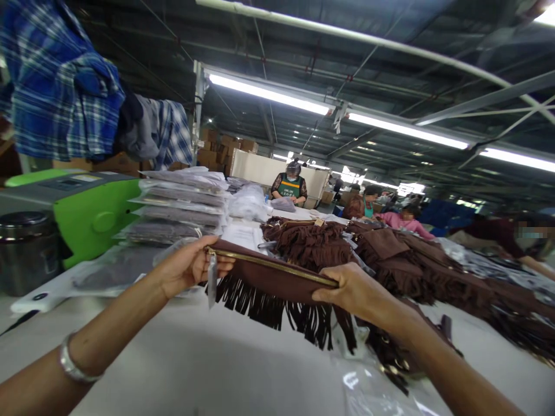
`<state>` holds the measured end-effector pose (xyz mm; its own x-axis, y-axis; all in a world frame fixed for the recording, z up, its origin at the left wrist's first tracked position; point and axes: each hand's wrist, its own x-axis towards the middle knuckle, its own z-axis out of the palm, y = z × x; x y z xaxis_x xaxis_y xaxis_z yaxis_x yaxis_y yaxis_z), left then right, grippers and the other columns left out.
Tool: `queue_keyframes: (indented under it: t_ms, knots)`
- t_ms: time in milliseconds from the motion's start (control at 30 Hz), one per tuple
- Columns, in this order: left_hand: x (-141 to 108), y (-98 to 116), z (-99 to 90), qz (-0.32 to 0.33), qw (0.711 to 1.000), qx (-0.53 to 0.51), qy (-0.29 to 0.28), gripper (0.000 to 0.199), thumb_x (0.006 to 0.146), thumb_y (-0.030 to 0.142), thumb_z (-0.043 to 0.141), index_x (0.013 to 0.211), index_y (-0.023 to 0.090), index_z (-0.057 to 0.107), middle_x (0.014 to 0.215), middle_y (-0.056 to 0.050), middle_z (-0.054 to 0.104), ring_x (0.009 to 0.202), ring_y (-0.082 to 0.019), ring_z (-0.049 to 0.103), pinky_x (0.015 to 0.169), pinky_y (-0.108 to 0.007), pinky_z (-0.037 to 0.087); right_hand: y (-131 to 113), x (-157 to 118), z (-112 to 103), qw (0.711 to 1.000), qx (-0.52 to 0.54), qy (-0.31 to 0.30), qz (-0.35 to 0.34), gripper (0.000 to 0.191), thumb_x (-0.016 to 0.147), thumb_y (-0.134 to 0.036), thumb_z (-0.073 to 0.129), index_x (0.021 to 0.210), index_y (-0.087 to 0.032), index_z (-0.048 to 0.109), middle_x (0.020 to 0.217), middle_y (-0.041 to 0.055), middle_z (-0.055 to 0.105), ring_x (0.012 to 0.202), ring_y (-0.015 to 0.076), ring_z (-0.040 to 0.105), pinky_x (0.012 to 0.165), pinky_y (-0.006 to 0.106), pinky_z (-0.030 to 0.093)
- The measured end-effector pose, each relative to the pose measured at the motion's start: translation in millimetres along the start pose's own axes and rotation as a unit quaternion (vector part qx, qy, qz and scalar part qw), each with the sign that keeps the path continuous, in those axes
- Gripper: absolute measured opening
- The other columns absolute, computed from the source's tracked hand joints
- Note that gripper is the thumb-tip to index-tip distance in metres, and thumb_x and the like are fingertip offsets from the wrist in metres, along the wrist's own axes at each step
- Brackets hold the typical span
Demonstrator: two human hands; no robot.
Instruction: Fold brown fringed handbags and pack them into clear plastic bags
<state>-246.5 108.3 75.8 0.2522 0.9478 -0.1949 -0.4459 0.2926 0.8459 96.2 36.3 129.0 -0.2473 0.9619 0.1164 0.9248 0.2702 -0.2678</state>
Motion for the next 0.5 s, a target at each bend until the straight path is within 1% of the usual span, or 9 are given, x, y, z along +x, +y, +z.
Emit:
queue_keyframes:
  t_ms: [33,100,167,233,267,333,400,433,500]
  knots:
    - [-1.7,3.8,-2.2,-0.005,1.0,0.012,-0.011,0.025,0.089,0.034,0.056,0.085,0.011,0.066,0.071,-0.01,0.072,0.058,-0.021,0.069,0.057,-0.032,0.06,-1.8,-2.3,-5.2,0.999,0.03,-0.027,-0.007,0.019,0.075,-0.036,0.067,0.072,-0.017,0.066,0.061,-0.0057,0.052,0.055,0.0098,0.044,0.047,0.021,0.027]
    - [-0.1,1.9,-9.4,-0.017,0.998,0.059,-0.03,0.03,0.089,0.039,0.056,0.081,0.012,0.065,0.07,-0.009,0.071,0.049,-0.015,0.062,0.046,-0.025,0.055,0.1,-4.2,-3.7,0.995,0.061,-0.081,-0.018,0.015,0.075,-0.032,0.066,0.074,-0.017,0.065,0.061,-0.0069,0.049,0.054,0.0087,0.041,0.046,0.02,0.025]
    - [8.8,-8.5,-18.2,-0.039,0.992,0.115,-0.041,0.037,0.089,0.045,0.055,0.073,0.013,0.064,0.061,-0.006,0.067,0.035,-0.009,0.048,0.033,-0.019,0.041,6.1,0.7,7.6,0.993,0.027,-0.108,-0.025,0.013,0.074,-0.029,0.066,0.069,-0.017,0.064,0.058,-0.0074,0.047,0.053,0.0085,0.04,0.045,0.02,0.025]
    - [22.6,-19.9,-25.1,-0.054,0.985,0.157,-0.046,0.043,0.088,0.049,0.054,0.064,0.014,0.06,0.051,-0.002,0.06,0.028,-0.005,0.034,0.027,-0.017,0.028,11.5,12.6,20.3,0.995,-0.031,-0.097,-0.022,0.013,0.072,-0.026,0.068,0.064,-0.017,0.062,0.057,-0.0068,0.048,0.053,0.0093,0.043,0.046,0.021,0.026]
    - [30.1,-23.9,-27.2,-0.055,0.983,0.168,-0.046,0.044,0.087,0.05,0.053,0.062,0.014,0.058,0.048,0.0,0.056,0.027,-0.004,0.029,0.027,-0.016,0.025,13.2,20.2,25.4,0.995,-0.056,-0.079,-0.017,0.012,0.072,-0.025,0.068,0.063,-0.017,0.063,0.057,-0.006,0.05,0.055,0.0101,0.045,0.048,0.021,0.027]
    - [43.5,-27.4,-28.6,-0.039,0.982,0.18,-0.044,0.046,0.085,0.054,0.053,0.062,0.015,0.057,0.043,0.003,0.051,0.027,-0.004,0.027,0.028,-0.016,0.021,14.4,35.4,31.5,0.996,-0.089,-0.03,-0.008,0.009,0.076,-0.022,0.065,0.069,-0.018,0.066,0.063,-0.0026,0.058,0.061,0.0128,0.051,0.054,0.022,0.03]
    - [52.7,-26.0,-28.0,-0.024,0.979,0.198,-0.046,0.05,0.081,0.062,0.053,0.062,0.016,0.056,0.038,0.005,0.044,0.027,-0.005,0.027,0.028,-0.016,0.018,14.0,46.3,32.6,0.993,-0.117,0.01,0.0,0.011,0.082,-0.021,0.059,0.077,-0.019,0.069,0.071,0.0015,0.063,0.069,0.0158,0.056,0.06,0.024,0.032]
    - [55.2,-24.8,-27.5,-0.023,0.976,0.212,-0.047,0.053,0.077,0.067,0.054,0.061,0.017,0.056,0.035,0.007,0.039,0.026,-0.006,0.026,0.028,-0.017,0.016,13.7,48.8,31.8,0.992,-0.127,0.018,0.001,0.012,0.082,-0.02,0.058,0.078,-0.019,0.069,0.072,0.0028,0.065,0.072,0.0169,0.057,0.062,0.025,0.032]
    - [55.8,-23.3,-27.2,-0.025,0.967,0.249,-0.049,0.056,0.069,0.072,0.059,0.058,0.017,0.056,0.033,0.007,0.035,0.026,-0.007,0.026,0.028,-0.018,0.014,13.2,47.2,27.9,0.991,-0.135,0.01,-0.001,0.011,0.08,-0.019,0.06,0.074,-0.018,0.069,0.068,0.0031,0.064,0.069,0.0168,0.057,0.061,0.025,0.032]
